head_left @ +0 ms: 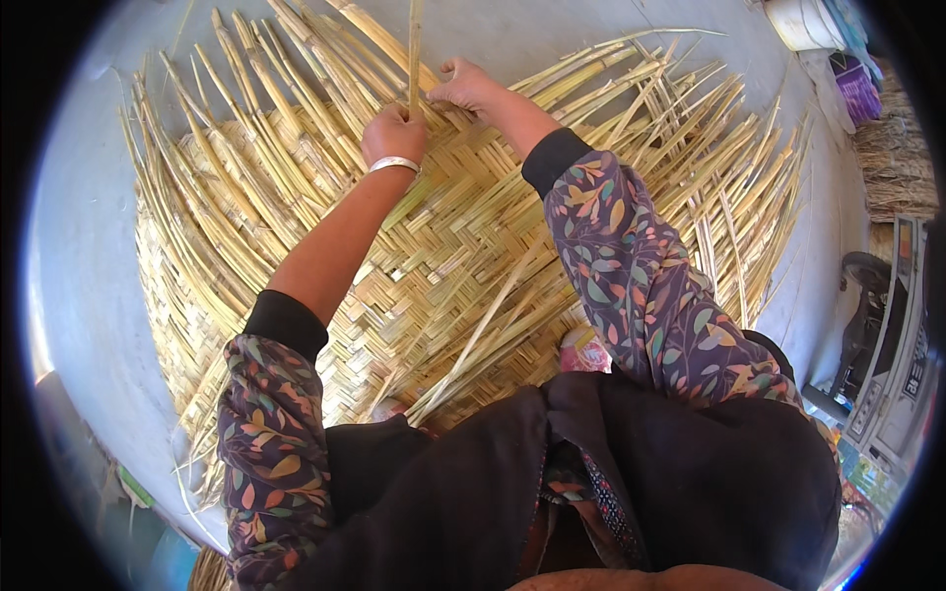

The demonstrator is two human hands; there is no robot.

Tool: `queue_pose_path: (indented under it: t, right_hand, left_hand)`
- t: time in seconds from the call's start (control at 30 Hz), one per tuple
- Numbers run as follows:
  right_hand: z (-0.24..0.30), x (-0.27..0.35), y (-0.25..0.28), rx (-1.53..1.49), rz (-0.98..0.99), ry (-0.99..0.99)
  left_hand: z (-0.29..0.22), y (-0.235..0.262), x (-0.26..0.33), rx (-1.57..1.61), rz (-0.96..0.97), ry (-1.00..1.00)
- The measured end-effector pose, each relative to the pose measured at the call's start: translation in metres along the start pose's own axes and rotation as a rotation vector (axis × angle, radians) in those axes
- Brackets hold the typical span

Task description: The person weaves a large mat by hand, interlacing long dried palm leaves in a tight pattern. They repeatedly pull and tuck strands to secure the weave, working across the surface of the mat.

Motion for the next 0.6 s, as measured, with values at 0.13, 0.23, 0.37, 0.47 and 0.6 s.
queue_pose_path:
  t: [0.13, 0.23, 0.37, 0.47, 0.6]
  right_hand:
    - [-0.005, -0.018, -0.010, 0.075, 0.255, -0.133]
    - [-0.018, -0.020, -0.012, -0.127, 0.214, -0.147]
    - [-0.003, -0.007, -0.019, -0.325, 0.208, -0.172]
    - [0.005, 0.001, -0.016, -0.421, 0.210, -0.152]
    - [0.018, 0.011, -0.013, -0.460, 0.242, -0.122]
  left_hand:
    - [-0.005, 0.003, 0.000, 0.105, -0.032, 0.013]
    - [-0.006, 0.002, 0.002, 0.129, -0.033, 0.046]
    - [0.017, -0.009, -0.013, 0.307, 0.025, 0.127]
    - [0.008, -0.004, -0.009, 0.392, 0.156, 0.189]
    - [0.009, -0.003, -0.010, 0.380, 0.203, 0.224]
Point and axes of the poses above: each hand's wrist, its own x-axis away from the middle knuckle, its own y-axis out of the back of the hand, z = x × y, the point moved 4 cm from there along -x, towards the middle knuckle, and after that the axes turned 8 degrees about y, right-handed, at the moved point
